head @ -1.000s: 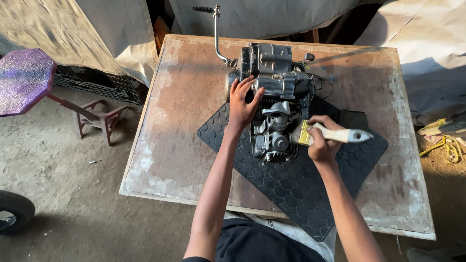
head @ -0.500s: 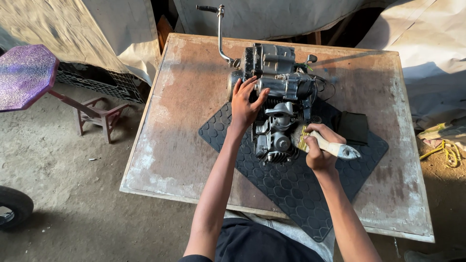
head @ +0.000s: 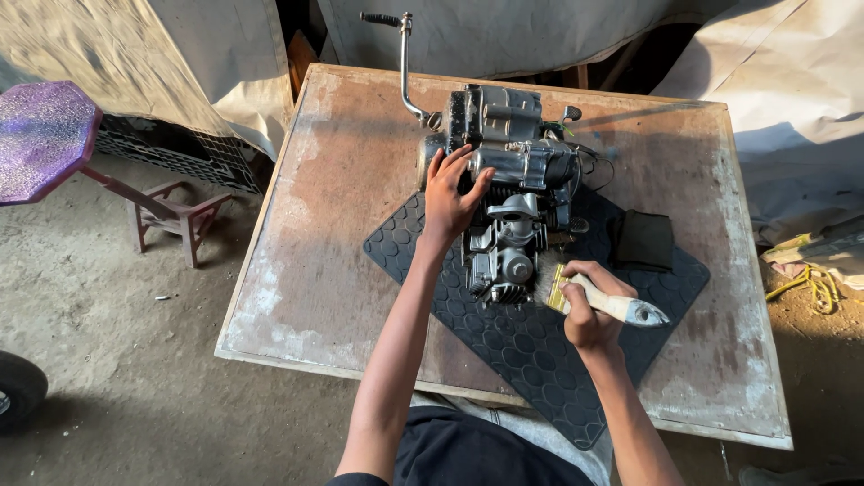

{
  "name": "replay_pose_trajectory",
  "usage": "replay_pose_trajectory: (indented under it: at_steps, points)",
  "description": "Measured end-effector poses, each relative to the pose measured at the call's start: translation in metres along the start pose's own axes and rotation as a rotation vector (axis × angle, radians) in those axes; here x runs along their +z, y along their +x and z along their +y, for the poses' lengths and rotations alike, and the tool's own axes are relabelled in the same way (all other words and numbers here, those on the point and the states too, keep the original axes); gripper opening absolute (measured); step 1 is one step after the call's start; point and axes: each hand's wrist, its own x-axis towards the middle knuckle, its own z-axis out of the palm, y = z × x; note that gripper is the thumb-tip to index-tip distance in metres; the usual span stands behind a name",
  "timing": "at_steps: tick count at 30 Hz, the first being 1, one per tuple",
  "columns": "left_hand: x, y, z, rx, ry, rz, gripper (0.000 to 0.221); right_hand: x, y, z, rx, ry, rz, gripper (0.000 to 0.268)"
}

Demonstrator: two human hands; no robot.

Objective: Cleaning a motorcycle engine with a brush.

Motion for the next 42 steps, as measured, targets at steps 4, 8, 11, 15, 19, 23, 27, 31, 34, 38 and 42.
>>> replay_pose_trajectory:
  at_steps: [4,8,11,15,19,23,27,31,34,38,42]
  points:
    - [-0.002,0.001,0.004,0.021,-0.006,0.005,0.045,-0.010,-0.002,0.008,0.098,-0.022,-0.087,0.011]
    - [-0.001,0.002,0.005,0.027,-0.009,0.009,0.044,-0.027,0.018,0.009,0.201,0.016,-0.141,0.022]
    - [-0.001,0.003,0.007,0.030,-0.014,0.012,0.042,-0.033,0.047,-0.013,0.161,0.002,-0.036,0.034]
    - [-0.002,0.002,0.005,0.046,-0.013,0.017,0.042,-0.018,0.072,-0.008,0.083,-0.031,-0.060,0.042]
    - [-0.003,0.004,0.006,0.035,-0.023,0.007,0.042,-0.001,0.073,0.010,0.187,-0.032,-0.237,0.035]
    - [-0.005,0.003,0.007,0.031,-0.025,0.015,0.043,-0.003,0.065,0.008,0.341,0.118,-0.281,0.027]
    - [-0.003,0.005,0.006,0.023,-0.043,0.014,0.044,-0.014,0.041,0.008,0.333,0.043,-0.314,0.031]
    - [-0.002,0.005,0.004,0.021,-0.043,0.018,0.046,-0.029,0.026,-0.015,0.346,-0.053,-0.345,0.027]
    - [-0.003,0.006,0.006,0.023,-0.037,0.012,0.043,-0.034,0.028,-0.033,0.313,-0.200,-0.398,0.023]
    - [-0.005,0.005,0.010,0.007,-0.037,0.000,0.044,-0.011,0.032,-0.031,0.119,-0.253,-0.246,0.027]
    - [-0.005,0.004,0.008,-0.038,-0.076,-0.010,0.049,0.007,0.017,-0.043,-0.014,-0.255,-0.197,0.023]
